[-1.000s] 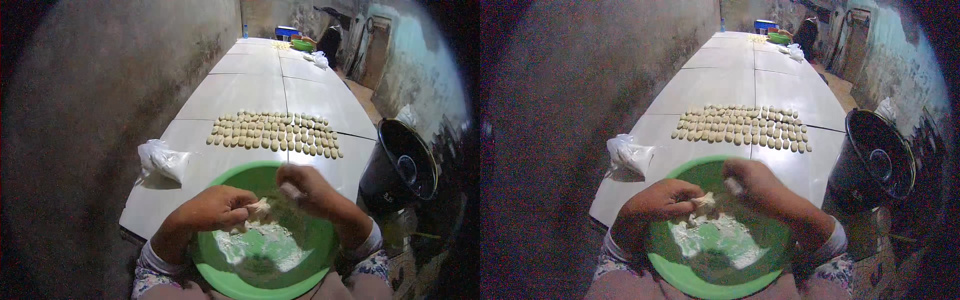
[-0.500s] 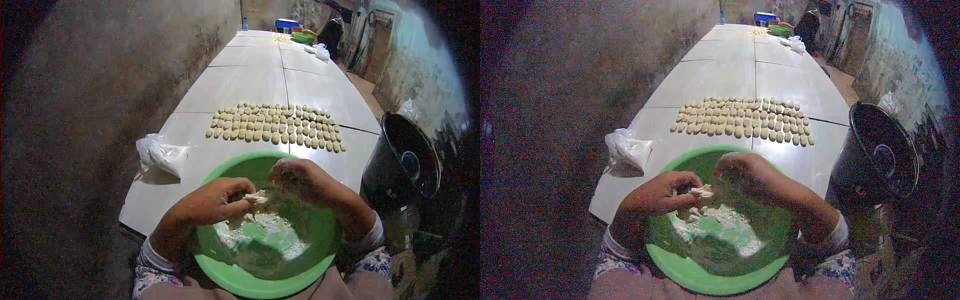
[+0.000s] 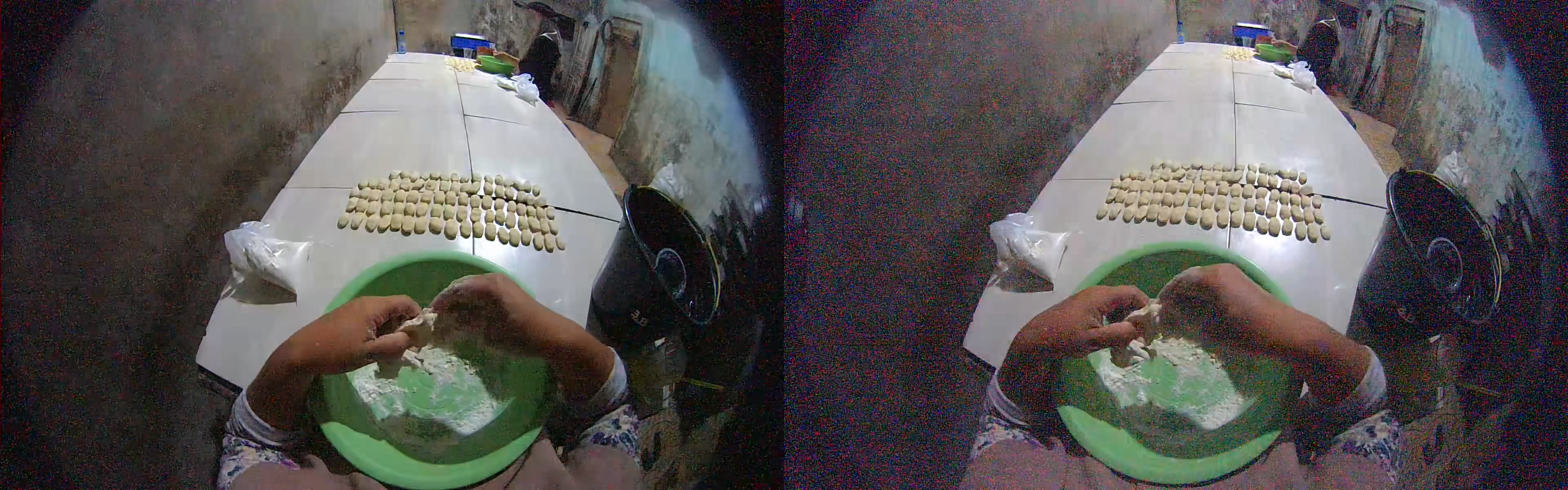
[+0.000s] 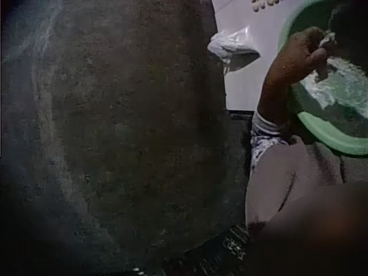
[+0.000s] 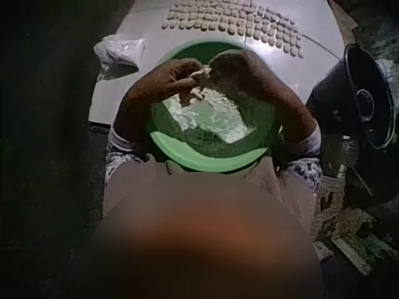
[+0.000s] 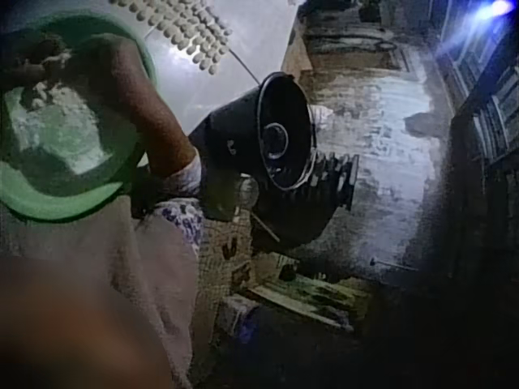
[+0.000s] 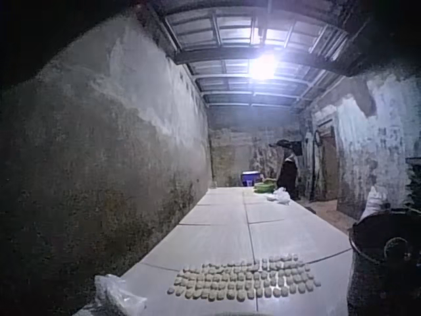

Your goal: The person uses their hands to mix dough in a green plastic bowl and then pinches off small pieces to roll into balls and place on the table.

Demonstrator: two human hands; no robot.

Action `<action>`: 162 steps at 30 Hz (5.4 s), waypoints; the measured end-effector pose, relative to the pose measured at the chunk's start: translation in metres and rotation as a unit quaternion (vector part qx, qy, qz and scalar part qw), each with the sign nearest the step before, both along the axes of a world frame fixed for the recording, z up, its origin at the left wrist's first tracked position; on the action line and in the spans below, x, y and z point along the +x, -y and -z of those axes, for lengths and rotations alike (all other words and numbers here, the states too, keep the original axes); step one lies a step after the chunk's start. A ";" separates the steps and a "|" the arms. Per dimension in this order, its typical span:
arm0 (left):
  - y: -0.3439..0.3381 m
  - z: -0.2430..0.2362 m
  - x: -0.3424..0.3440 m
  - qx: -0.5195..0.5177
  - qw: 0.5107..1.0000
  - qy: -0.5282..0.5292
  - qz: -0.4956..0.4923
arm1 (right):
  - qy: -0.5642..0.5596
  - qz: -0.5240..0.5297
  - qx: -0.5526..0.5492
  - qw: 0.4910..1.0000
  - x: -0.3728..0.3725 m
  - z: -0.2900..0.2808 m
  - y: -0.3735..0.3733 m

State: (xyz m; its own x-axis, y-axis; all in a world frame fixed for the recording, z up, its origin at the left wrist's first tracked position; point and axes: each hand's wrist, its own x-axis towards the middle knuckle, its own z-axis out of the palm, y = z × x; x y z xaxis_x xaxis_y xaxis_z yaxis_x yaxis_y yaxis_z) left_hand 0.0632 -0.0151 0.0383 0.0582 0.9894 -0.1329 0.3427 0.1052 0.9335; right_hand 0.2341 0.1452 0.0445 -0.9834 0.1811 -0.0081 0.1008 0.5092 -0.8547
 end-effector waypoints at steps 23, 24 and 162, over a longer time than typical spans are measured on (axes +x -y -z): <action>-0.003 -0.008 0.000 0.120 0.978 -0.169 0.028 | -0.038 -0.052 -0.247 0.967 -0.003 0.005 -0.043; -0.005 -0.011 -0.001 0.103 0.979 -0.174 0.035 | -0.047 -0.098 -0.201 0.974 -0.006 0.007 -0.047; -0.022 -0.016 0.027 0.076 0.990 0.111 -0.032 | -0.271 -0.021 0.259 0.927 0.013 -0.028 0.003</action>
State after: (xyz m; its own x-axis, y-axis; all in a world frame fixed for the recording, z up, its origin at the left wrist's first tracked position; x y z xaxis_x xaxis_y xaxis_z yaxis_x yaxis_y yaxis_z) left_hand 0.0907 0.0070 0.0545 0.0051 0.9996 0.0274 0.1243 -0.0278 0.9919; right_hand 0.2466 0.1426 0.0730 -0.8239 -0.0161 0.5665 -0.3017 0.8586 -0.4144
